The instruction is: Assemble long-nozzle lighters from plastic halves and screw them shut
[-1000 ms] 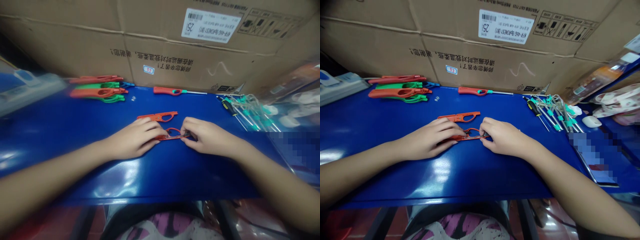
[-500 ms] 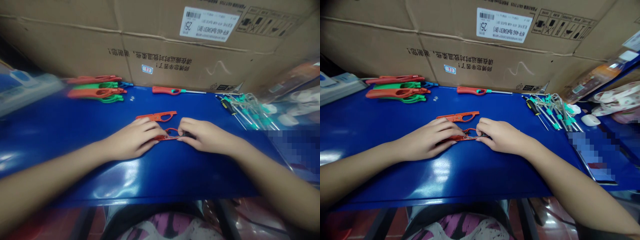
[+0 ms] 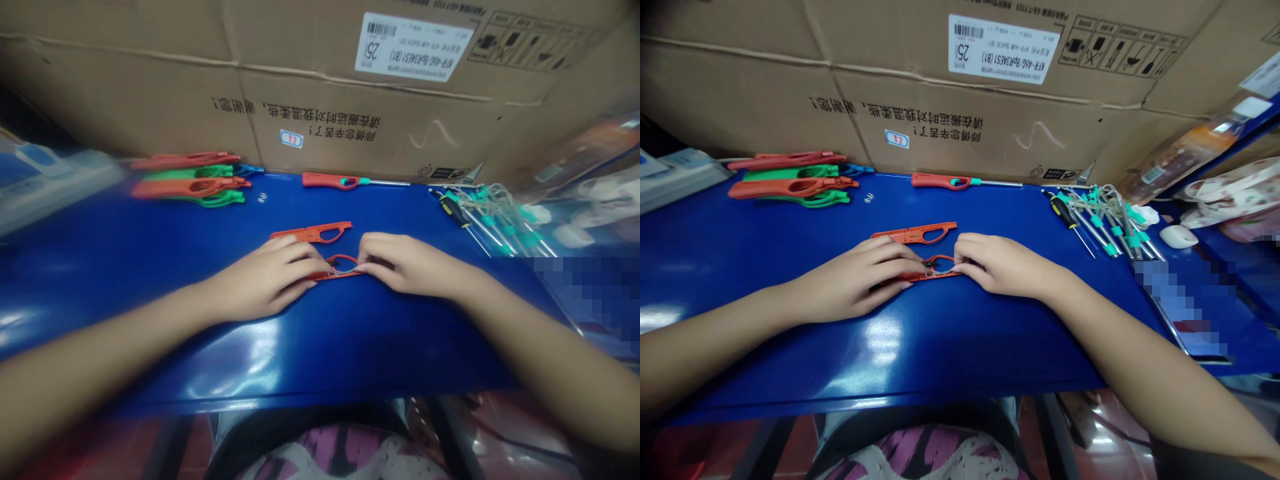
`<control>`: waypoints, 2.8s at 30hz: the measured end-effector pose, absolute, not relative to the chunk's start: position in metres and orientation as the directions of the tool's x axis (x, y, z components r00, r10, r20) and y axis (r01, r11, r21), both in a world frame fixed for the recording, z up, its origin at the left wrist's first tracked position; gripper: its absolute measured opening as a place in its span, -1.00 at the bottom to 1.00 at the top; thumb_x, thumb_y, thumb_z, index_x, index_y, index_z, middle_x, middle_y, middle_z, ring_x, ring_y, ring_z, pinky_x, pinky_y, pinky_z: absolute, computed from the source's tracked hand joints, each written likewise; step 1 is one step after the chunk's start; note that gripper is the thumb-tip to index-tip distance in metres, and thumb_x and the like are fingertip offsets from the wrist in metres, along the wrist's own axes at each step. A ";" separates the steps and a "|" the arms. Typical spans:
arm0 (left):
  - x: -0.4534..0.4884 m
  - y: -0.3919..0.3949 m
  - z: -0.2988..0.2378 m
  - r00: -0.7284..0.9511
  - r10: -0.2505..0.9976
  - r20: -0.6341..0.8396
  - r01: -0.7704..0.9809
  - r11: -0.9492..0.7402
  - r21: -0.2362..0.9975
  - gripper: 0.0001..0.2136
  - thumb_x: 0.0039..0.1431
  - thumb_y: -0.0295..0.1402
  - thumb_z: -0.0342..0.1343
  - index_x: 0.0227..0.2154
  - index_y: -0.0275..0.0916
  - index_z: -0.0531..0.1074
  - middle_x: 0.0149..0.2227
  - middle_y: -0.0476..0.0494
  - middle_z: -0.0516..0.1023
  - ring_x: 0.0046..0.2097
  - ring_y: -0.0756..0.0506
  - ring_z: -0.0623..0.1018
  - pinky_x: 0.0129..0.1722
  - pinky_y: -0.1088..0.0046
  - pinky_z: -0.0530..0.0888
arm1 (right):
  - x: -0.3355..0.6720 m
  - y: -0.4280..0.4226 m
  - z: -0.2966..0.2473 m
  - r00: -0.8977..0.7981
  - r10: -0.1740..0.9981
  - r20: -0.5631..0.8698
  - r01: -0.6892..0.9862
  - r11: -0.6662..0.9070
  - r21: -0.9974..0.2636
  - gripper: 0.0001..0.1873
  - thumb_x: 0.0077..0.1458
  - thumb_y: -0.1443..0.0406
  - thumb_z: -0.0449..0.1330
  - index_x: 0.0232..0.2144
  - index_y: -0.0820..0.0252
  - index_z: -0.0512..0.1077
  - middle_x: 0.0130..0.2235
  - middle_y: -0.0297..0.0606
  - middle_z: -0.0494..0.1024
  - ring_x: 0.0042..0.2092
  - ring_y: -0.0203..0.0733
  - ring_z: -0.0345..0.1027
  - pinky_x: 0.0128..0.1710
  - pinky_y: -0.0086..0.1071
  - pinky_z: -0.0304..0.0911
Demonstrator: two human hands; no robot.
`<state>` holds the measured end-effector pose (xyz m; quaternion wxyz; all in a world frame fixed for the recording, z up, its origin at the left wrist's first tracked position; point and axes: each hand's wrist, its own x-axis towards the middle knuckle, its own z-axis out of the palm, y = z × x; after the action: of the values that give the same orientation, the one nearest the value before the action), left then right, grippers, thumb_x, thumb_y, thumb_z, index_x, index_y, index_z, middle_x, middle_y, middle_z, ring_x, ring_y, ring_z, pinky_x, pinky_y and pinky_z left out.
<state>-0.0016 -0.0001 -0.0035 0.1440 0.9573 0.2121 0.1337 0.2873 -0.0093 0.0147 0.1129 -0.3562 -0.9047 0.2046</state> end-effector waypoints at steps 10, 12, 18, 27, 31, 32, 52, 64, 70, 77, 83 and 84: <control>-0.002 -0.001 -0.004 0.876 0.445 0.188 0.375 -0.871 0.317 -0.69 0.45 -0.36 -0.06 0.17 -0.08 0.39 0.09 -0.17 0.49 0.11 -0.19 0.44 0.16 0.17 0.35 | 0.288 -0.011 0.020 -0.745 0.667 0.021 0.572 0.654 -0.495 -0.93 0.32 0.29 0.12 -0.23 0.16 0.38 -0.17 -0.25 0.45 -0.20 -0.22 0.32 -0.21 -0.36 0.20; -0.002 0.000 -0.004 0.876 0.445 0.185 0.375 -0.871 0.318 -0.69 0.45 -0.37 -0.06 0.16 -0.09 0.40 0.09 -0.17 0.49 0.12 -0.20 0.44 0.16 0.16 0.36 | 0.288 -0.012 0.021 -0.760 0.650 0.001 0.567 0.663 -0.488 -0.93 0.28 0.27 0.17 -0.20 0.14 0.39 -0.13 -0.26 0.43 -0.20 -0.23 0.32 -0.22 -0.37 0.19; -0.002 0.000 -0.005 0.877 0.443 0.188 0.372 -0.872 0.319 -0.69 0.45 -0.36 -0.07 0.15 -0.11 0.41 0.09 -0.18 0.49 0.12 -0.20 0.44 0.16 0.16 0.37 | 0.289 -0.013 0.024 -0.772 0.635 -0.029 0.560 0.658 -0.504 -0.80 0.17 0.18 0.30 -0.20 0.11 0.44 -0.08 -0.27 0.40 -0.19 -0.24 0.33 -0.20 -0.37 0.20; -0.002 0.001 -0.008 0.877 0.430 0.216 0.359 -0.883 0.301 -0.68 0.44 -0.36 -0.05 0.17 -0.10 0.41 0.10 -0.19 0.49 0.14 -0.20 0.44 0.18 0.15 0.37 | 0.293 -0.011 0.028 -0.805 0.593 -0.022 0.489 0.641 -0.591 -0.81 0.14 0.19 0.36 -0.23 0.13 0.52 -0.12 -0.30 0.37 -0.26 -0.33 0.27 -0.23 -0.42 0.20; -0.002 0.001 -0.007 0.877 0.426 0.223 0.355 -0.886 0.299 -0.68 0.44 -0.37 -0.05 0.17 -0.10 0.41 0.09 -0.19 0.50 0.13 -0.20 0.44 0.18 0.15 0.37 | 0.295 -0.009 0.028 -0.819 0.574 -0.015 0.449 0.624 -0.639 -0.81 0.13 0.16 0.37 -0.29 0.15 0.57 -0.14 -0.29 0.37 -0.28 -0.35 0.26 -0.28 -0.44 0.20; -0.002 0.001 -0.007 0.877 0.426 0.223 0.355 -0.886 0.299 -0.68 0.44 -0.37 -0.05 0.17 -0.11 0.41 0.09 -0.19 0.50 0.12 -0.20 0.45 0.17 0.14 0.37 | 0.295 -0.009 0.028 -0.822 0.569 -0.018 0.440 0.617 -0.653 -0.80 0.12 0.15 0.38 -0.32 0.15 0.58 -0.14 -0.28 0.37 -0.27 -0.35 0.27 -0.28 -0.45 0.20; -0.003 0.000 -0.006 0.882 0.396 0.256 0.331 -0.906 0.264 -0.65 0.41 -0.39 -0.01 0.18 -0.06 0.42 0.05 -0.23 0.49 0.09 -0.22 0.45 0.11 0.12 0.39 | 0.282 -0.015 0.020 -0.722 0.692 0.013 0.584 0.620 -0.523 -0.86 0.17 0.32 0.28 -0.20 0.15 0.44 -0.18 -0.28 0.48 -0.28 -0.27 0.29 -0.29 -0.40 0.16; -0.004 -0.001 -0.005 0.879 0.402 0.257 0.348 -0.908 0.233 -0.67 0.43 -0.36 -0.01 0.17 -0.04 0.45 0.08 -0.19 0.51 0.08 -0.21 0.47 0.08 0.17 0.40 | 0.283 -0.016 0.020 -0.749 0.662 0.034 0.563 0.663 -0.493 -0.86 0.21 0.30 0.27 -0.16 0.18 0.50 -0.14 -0.23 0.50 -0.24 -0.26 0.37 -0.25 -0.39 0.21; -0.003 -0.001 -0.004 0.885 0.391 0.254 0.343 -0.915 0.213 -0.64 0.43 -0.38 -0.02 0.21 -0.01 0.40 0.09 -0.19 0.51 0.10 -0.22 0.47 0.07 0.15 0.40 | 0.284 -0.016 0.024 -0.750 0.659 0.058 0.539 0.658 -0.526 -0.85 0.24 0.28 0.24 -0.14 0.17 0.52 -0.14 -0.23 0.49 -0.29 -0.29 0.33 -0.28 -0.41 0.23; -0.004 -0.001 -0.004 0.889 0.388 0.245 0.349 -0.918 0.187 -0.64 0.42 -0.39 -0.03 0.20 -0.02 0.41 0.10 -0.20 0.49 0.09 -0.23 0.47 0.08 0.14 0.41 | 0.312 0.005 0.027 -0.452 0.874 0.181 0.844 0.484 -0.231 -0.72 0.27 0.20 0.14 -0.03 0.14 0.48 -0.05 -0.15 0.53 -0.28 -0.18 0.38 -0.26 -0.29 0.28; -0.004 -0.001 -0.005 0.887 0.389 0.250 0.342 -0.916 0.212 -0.65 0.42 -0.40 -0.03 0.19 -0.05 0.41 0.11 -0.20 0.50 0.11 -0.21 0.47 0.11 0.14 0.42 | 0.374 0.043 0.020 -0.039 0.965 0.259 0.995 0.061 -0.077 -0.70 0.17 0.38 0.07 -0.09 0.28 0.49 -0.09 0.04 0.55 -0.02 0.11 0.44 0.02 -0.13 0.31; -0.004 -0.001 -0.005 0.886 0.388 0.255 0.339 -0.916 0.215 -0.65 0.42 -0.41 -0.03 0.19 -0.05 0.41 0.11 -0.20 0.50 0.11 -0.21 0.47 0.11 0.14 0.42 | 0.386 0.048 0.019 0.032 0.964 0.264 0.997 -0.012 -0.076 -0.70 0.14 0.40 0.08 -0.11 0.27 0.51 -0.11 0.04 0.55 -0.03 0.11 0.44 0.03 -0.13 0.30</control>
<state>-0.0036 -0.0008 -0.0047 0.0824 0.9676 0.1878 0.1475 0.3856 0.0482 0.0190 0.1206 -0.7080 -0.6925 -0.0686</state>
